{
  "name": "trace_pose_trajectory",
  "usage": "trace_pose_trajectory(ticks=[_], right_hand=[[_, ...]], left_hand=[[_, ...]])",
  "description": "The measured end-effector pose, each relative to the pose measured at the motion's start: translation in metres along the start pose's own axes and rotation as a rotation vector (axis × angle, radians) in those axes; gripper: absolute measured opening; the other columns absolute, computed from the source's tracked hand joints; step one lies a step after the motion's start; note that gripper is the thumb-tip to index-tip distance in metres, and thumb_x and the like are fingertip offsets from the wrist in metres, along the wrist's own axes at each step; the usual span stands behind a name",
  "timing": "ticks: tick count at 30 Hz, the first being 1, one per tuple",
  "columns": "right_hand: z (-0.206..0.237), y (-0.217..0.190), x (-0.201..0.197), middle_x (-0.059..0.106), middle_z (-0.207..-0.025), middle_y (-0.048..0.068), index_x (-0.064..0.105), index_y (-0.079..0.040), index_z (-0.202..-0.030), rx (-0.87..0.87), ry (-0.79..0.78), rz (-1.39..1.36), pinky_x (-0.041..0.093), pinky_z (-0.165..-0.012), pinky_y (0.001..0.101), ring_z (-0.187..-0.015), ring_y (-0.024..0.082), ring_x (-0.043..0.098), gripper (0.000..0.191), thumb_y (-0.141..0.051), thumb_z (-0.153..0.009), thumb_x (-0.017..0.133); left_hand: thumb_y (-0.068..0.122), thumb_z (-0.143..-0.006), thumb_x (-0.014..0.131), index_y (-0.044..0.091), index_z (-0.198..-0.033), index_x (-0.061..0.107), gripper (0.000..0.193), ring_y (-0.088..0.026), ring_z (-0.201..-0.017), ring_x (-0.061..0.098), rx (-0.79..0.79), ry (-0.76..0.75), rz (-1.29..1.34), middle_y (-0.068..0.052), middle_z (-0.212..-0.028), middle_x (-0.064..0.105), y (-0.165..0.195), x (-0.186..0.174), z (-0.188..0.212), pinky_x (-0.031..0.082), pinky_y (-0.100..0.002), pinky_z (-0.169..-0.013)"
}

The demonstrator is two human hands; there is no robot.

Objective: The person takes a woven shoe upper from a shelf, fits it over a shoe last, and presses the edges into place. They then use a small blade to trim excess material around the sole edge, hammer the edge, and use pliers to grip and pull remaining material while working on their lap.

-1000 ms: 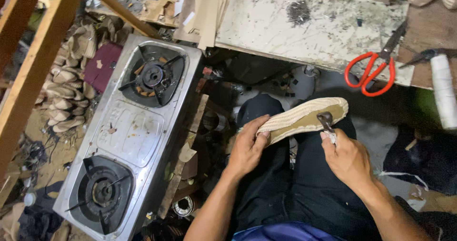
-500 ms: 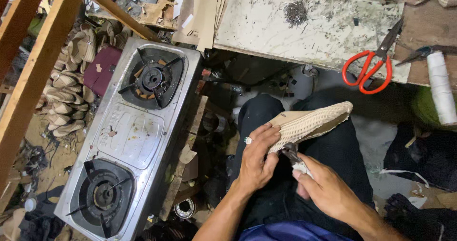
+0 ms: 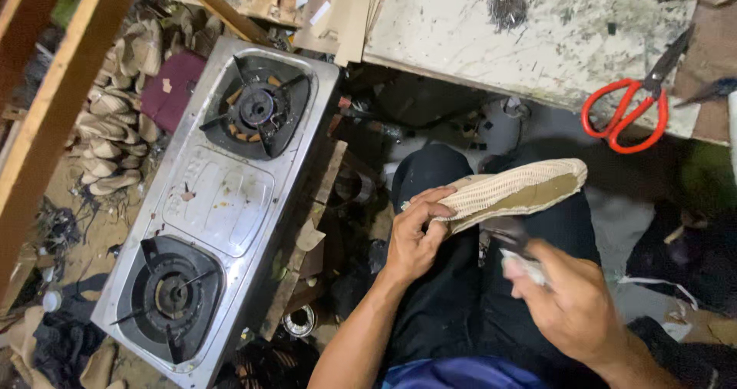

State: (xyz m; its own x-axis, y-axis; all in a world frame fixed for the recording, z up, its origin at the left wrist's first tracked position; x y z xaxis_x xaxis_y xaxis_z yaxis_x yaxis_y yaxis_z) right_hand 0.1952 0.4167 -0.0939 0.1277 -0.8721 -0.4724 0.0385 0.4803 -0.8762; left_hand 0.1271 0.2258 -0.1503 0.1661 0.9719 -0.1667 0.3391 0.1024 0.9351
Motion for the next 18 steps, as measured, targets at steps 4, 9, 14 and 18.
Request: trace_pose_trajectory(ticks=[4, 9, 14, 18], right_hand=[[-0.013, -0.008, 0.009, 0.07, -0.073, 0.017, 0.063, -0.001, -0.101, -0.162, 0.188, 0.23, 0.055, -0.058, 0.0432, -0.067, 0.036, 0.07, 0.019, -0.018, -0.093, 0.066], [-0.02, 0.035, 0.031, 0.067, -0.065, 0.018, 0.064, -0.002, -0.094, -0.086, 0.024, 0.295, 0.052, -0.055, 0.0487, -0.062, 0.039, 0.069, 0.017, -0.018, -0.092, 0.069], [-0.005, 0.011, 0.003, 0.066, -0.071, 0.021, 0.062, 0.001, -0.096, -0.351, 0.336, 0.332, 0.05, -0.057, 0.05, -0.061, 0.041, 0.065, 0.021, -0.019, -0.092, 0.067], [-0.021, 0.035, 0.009, 0.065, -0.064, 0.017, 0.065, 0.0, -0.091, -0.055, 0.11, 0.292, 0.051, -0.052, 0.0484, -0.059, 0.038, 0.067, 0.02, -0.02, -0.092, 0.067]], left_hand=[[-0.004, -0.089, 0.057, 0.001, -0.101, 0.066, 0.016, -0.037, -0.13, 0.065, 0.007, -0.004, -0.001, -0.019, -0.131, 0.071, 0.001, 0.002, -0.003, 0.046, -0.046, -0.115], [-0.002, -0.089, 0.059, 0.001, -0.101, 0.065, 0.014, -0.037, -0.132, 0.063, 0.038, -0.014, 0.019, -0.019, -0.13, 0.07, 0.003, 0.004, -0.006, 0.047, -0.046, -0.115], [-0.002, -0.088, 0.059, 0.001, -0.101, 0.067, 0.015, -0.036, -0.131, 0.065, -0.01, -0.013, 0.008, -0.019, -0.13, 0.071, 0.003, 0.003, -0.004, 0.048, -0.045, -0.114], [-0.001, -0.089, 0.059, 0.001, -0.101, 0.069, 0.016, -0.036, -0.131, 0.065, -0.037, -0.012, 0.013, -0.019, -0.13, 0.071, 0.001, 0.002, -0.01, 0.047, -0.044, -0.114]])
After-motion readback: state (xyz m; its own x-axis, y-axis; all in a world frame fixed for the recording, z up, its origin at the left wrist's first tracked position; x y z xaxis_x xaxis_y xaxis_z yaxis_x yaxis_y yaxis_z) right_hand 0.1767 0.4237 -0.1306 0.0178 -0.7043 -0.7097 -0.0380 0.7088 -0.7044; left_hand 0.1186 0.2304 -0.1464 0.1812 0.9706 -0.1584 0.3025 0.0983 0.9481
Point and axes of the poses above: each hand's wrist, its own z-axis away from the middle knuckle, its own x-axis out of the palm, y = z × x, the point moved 9 cm from there along -z, towards the middle knuckle
